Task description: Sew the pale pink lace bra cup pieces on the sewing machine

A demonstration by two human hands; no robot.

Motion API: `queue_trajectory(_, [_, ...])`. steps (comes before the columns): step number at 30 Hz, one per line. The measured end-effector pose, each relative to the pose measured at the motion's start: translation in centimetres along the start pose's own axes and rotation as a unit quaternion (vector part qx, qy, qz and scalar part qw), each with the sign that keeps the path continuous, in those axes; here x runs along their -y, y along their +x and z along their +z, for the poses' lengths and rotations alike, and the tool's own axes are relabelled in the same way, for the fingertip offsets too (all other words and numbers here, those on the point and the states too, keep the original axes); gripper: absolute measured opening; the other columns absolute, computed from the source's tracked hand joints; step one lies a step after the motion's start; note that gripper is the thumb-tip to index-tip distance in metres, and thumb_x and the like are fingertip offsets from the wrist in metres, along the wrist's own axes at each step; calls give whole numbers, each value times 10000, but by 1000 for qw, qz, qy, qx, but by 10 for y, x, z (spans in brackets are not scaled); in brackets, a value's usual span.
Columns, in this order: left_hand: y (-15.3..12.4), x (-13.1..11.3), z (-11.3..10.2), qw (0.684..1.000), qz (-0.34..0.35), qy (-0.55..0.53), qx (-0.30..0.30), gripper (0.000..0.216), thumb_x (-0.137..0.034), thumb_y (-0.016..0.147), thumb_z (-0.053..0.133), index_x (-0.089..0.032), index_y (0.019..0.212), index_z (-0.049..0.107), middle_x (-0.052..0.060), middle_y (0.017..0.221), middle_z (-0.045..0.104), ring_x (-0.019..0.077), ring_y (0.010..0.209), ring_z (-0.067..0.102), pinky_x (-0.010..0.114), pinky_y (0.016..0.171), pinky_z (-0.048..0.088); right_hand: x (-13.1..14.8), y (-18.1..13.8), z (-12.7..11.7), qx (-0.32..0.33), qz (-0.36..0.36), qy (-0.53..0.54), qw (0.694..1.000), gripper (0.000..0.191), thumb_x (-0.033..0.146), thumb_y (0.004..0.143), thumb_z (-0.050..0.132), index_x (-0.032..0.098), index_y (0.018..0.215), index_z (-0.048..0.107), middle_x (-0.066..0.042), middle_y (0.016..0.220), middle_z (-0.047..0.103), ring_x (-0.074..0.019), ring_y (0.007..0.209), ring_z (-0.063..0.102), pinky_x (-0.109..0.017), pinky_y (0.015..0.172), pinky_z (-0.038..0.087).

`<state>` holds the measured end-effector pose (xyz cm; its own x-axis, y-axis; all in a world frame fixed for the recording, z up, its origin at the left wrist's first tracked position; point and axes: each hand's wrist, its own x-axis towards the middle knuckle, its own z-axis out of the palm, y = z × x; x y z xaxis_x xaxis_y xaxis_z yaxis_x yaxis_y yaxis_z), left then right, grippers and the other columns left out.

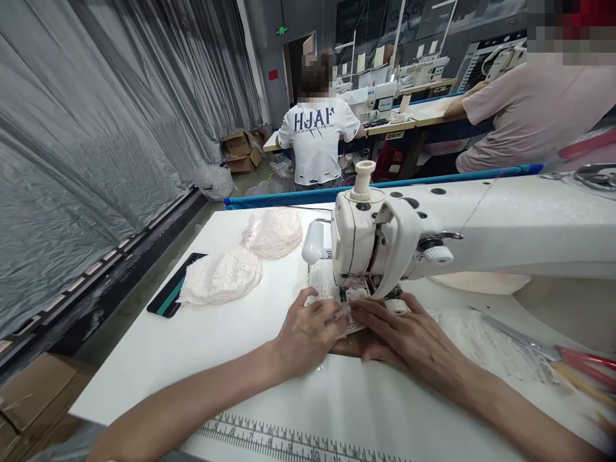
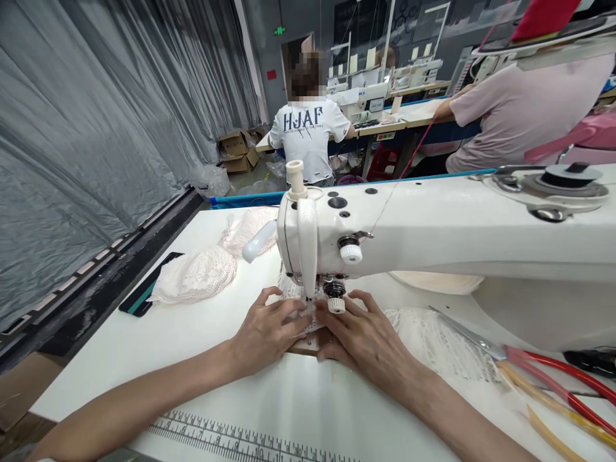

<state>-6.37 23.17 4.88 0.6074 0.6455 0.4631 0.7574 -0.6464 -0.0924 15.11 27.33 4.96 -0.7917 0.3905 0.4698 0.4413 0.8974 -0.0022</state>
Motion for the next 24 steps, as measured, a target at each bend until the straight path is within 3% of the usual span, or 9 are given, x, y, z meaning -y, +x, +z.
queue_trajectory(5, [4,9,7,1000,-11,-1,-8,221,-280,932,439,-210,1107,554,38,1056,614,115,856,606,382,966,339,-9,3,4,9,-5,-33,999,457,466,963,275,179,1277,441,-115,1201,620,-248,932,617,-449,858,288])
queue_trajectory(8, [4,10,6,1000,-3,0,-21,215,-211,927,426,-180,1101,549,58,1041,621,110,851,601,393,983,329,-9,2,4,11,-14,-42,999,461,457,971,253,194,1324,390,-120,1226,602,-246,934,622,-488,891,262])
queue_trajectory(16, [3,1,-6,999,12,32,16,177,-117,902,438,-125,1029,560,76,1030,622,186,1085,534,395,948,345,7,-4,-2,-20,-22,24,999,363,412,974,311,194,1081,582,-64,1074,684,-189,831,647,-435,919,258])
queue_trajectory(20, [1,-2,-7,999,22,31,28,139,-69,883,455,-123,930,575,50,915,631,157,931,580,360,828,380,9,-6,-1,-20,-10,33,999,352,399,977,316,194,1074,585,-69,1068,683,-196,841,644,-435,899,270])
queue_trajectory(24, [0,-5,-7,999,32,43,5,113,-50,856,492,-104,864,591,53,827,624,176,907,585,355,800,378,8,-8,1,-19,-7,34,999,352,395,976,320,195,1103,580,-73,1094,673,-207,831,643,-454,888,275])
